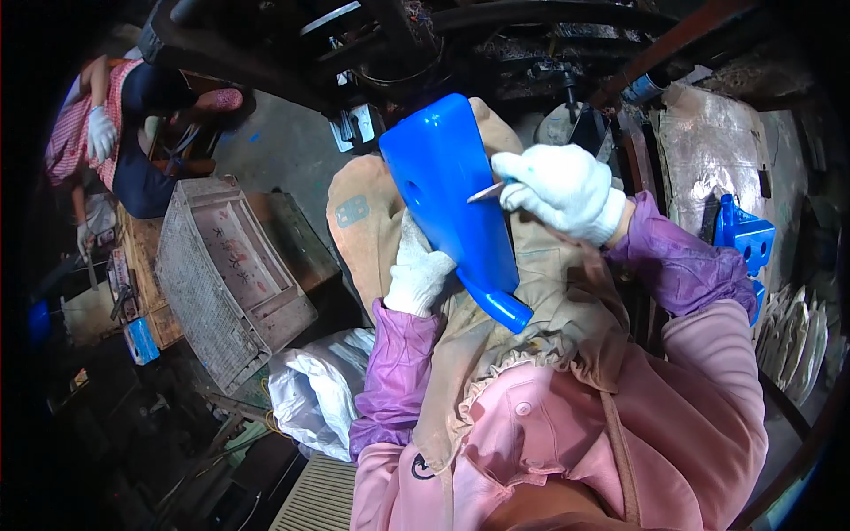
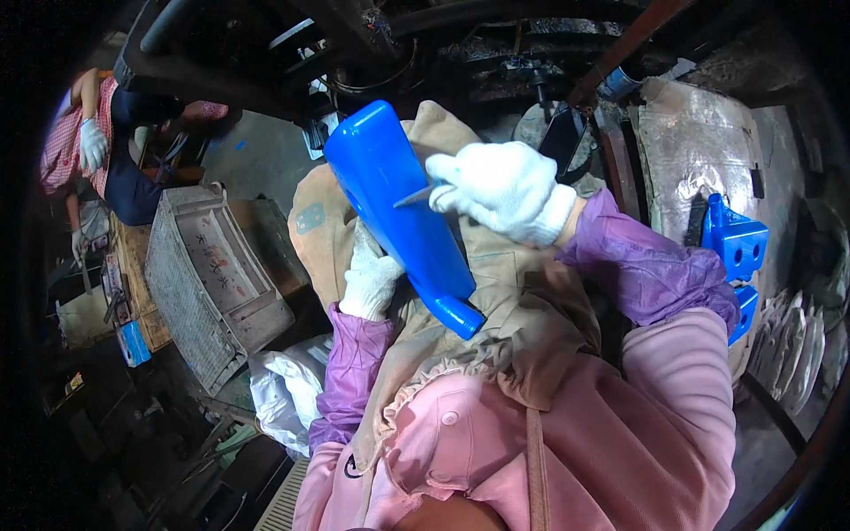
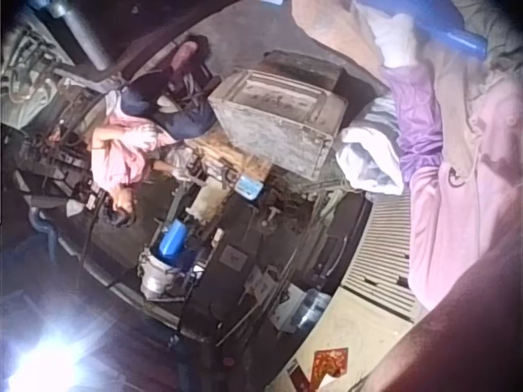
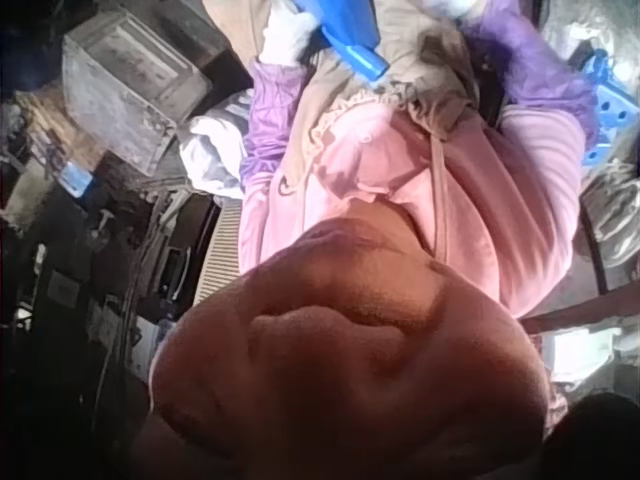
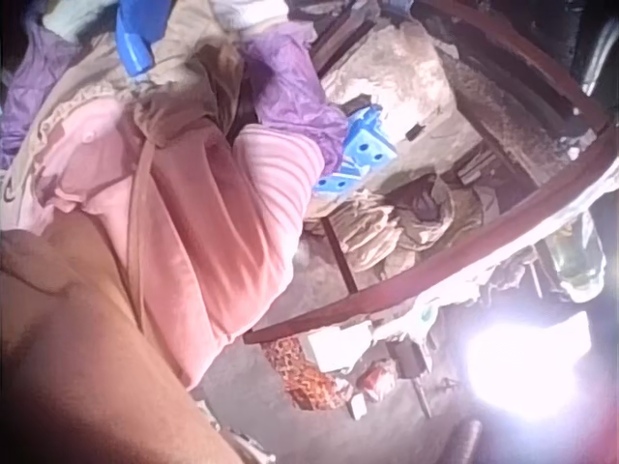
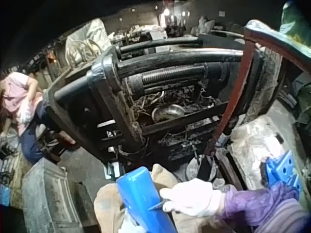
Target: The person trims excess plastic from molded containers using a blade, sharpens the blade on a stone, retrieves newly molded containers from a molding machine, and trims additional containers by hand.
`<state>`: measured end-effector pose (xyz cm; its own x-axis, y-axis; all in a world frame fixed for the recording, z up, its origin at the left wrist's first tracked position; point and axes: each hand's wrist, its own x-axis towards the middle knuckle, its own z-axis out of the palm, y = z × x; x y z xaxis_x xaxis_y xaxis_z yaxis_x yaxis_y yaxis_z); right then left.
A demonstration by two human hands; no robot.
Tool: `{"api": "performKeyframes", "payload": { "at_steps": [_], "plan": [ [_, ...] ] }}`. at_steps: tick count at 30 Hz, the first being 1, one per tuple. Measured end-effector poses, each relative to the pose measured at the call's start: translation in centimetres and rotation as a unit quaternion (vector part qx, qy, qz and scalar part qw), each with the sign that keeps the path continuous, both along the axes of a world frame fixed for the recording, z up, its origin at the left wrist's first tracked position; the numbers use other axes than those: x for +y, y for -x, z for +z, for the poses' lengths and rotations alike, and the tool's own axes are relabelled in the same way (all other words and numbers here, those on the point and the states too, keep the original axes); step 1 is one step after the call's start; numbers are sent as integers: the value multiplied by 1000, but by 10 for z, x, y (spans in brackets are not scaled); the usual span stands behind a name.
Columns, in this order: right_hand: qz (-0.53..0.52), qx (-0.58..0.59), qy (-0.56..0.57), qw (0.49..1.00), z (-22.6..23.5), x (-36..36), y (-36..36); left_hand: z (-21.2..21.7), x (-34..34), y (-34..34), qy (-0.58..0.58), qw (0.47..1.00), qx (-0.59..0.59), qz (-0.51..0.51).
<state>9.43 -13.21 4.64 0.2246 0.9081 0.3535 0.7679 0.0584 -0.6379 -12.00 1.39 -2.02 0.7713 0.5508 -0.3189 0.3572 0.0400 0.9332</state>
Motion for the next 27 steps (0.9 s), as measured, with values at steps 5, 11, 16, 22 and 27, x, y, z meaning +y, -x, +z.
{"api": "performKeyframes", "payload": {
  "at_steps": [5, 11, 16, 22, 27],
  "plan": [
    [2, -65, 39, 997, 5, 10, -6, -6, -2, 0, -59, 998, -38, -7],
    [-110, -141, -55, 982, 10, 31, -31, 0, -3, -3, -67, 997, -31, -9],
    [45, -65, -23, 997, 5, 4, -4, -1, -2, -1, -49, 999, -15, -8],
    [-125, -52, -1, 991, 14, 24, -17, -2, 0, -1, 5, 1000, 4, -16],
    [169, 319, 242, 901, 36, -19, 23, 11, -2, -2, 30, 999, -31, 29]
  ]
}}
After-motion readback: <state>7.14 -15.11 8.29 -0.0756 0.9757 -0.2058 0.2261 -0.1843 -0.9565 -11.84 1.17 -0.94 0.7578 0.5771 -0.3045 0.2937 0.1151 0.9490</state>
